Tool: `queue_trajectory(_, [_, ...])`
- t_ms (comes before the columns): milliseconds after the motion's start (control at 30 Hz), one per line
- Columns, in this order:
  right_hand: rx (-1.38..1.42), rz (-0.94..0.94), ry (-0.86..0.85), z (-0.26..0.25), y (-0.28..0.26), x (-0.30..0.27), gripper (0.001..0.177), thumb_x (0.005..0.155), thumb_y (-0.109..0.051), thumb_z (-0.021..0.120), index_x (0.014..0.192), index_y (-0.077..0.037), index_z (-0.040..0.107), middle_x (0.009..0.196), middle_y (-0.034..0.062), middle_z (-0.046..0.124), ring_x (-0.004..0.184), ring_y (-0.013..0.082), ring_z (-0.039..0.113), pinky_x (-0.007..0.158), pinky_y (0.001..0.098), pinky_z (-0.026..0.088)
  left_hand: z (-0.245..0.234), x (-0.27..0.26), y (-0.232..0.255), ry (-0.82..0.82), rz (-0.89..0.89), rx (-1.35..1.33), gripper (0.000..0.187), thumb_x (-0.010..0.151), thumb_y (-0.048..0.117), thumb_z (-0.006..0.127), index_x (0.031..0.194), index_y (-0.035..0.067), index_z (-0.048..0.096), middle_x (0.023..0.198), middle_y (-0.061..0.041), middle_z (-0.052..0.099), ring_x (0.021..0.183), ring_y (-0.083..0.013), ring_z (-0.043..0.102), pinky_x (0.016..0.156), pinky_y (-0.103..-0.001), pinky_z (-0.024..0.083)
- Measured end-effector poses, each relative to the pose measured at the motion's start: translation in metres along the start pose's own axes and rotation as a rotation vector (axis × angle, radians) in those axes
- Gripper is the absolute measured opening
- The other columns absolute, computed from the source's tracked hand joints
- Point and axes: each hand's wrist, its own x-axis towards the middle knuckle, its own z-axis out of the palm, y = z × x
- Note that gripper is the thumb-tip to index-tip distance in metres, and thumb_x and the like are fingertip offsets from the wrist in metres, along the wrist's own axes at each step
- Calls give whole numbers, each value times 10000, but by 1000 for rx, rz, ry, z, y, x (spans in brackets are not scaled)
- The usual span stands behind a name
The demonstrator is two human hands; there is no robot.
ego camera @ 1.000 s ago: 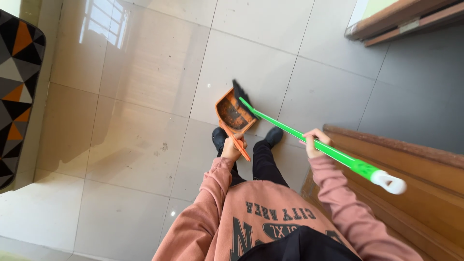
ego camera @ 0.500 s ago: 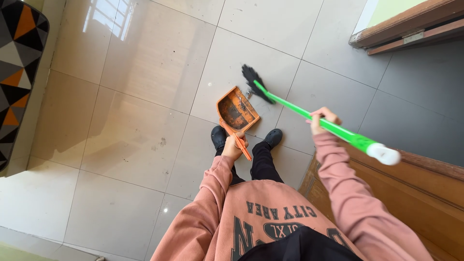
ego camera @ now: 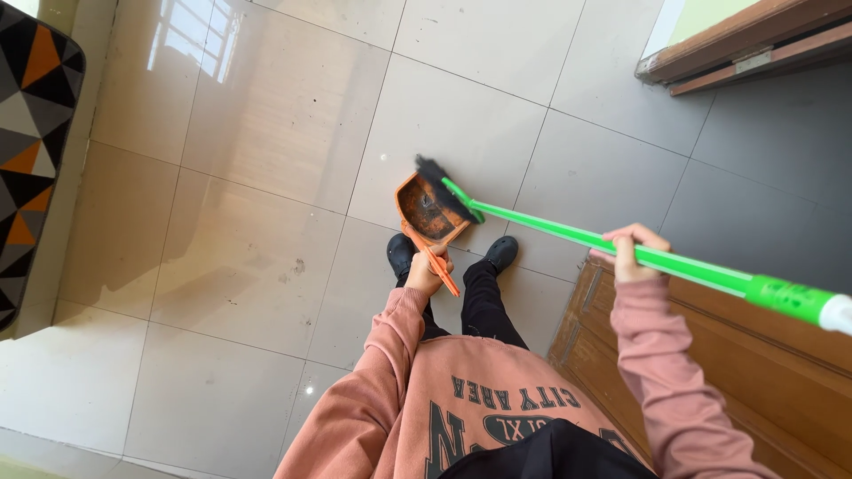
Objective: Sweep the floor and collect debris with a dustpan.
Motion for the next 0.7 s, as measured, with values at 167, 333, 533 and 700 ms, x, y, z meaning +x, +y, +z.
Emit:
queue_trajectory(167, [-98,-91,11,19,17,32,224,1005,-6,506,882,39,688,769,163,668,765,271,756,645,328,623,-1,1,-2,1,4,7,152,785,77,718,776,20,578,700,-110,645,642,-241,653,621,-343,523])
queue_trajectory(333, [-310,-218,-28,70,48,16,203,992,-25,554,856,-33,704,763,134,735,741,224,779,565,290,597,-1,0,-4,13,22,-13,114,792,71,700,783,32,594,700,-102,649,645,-247,657,625,-344,522])
queue_trajectory(533, [-277,-199,-124,57,37,-27,176,966,-18,564,856,-45,699,727,124,737,743,210,783,582,306,598,0,0,-3,15,11,-4,131,784,72,711,777,28,588,711,-99,661,665,-250,674,636,-344,534])
queue_trajectory(700, [-23,-215,-109,13,33,-14,182,988,-1,535,881,36,678,860,203,701,783,265,753,665,320,685,-1,-1,-3,-8,-10,-7,149,767,75,710,766,23,570,714,-93,667,666,-248,669,638,-339,530])
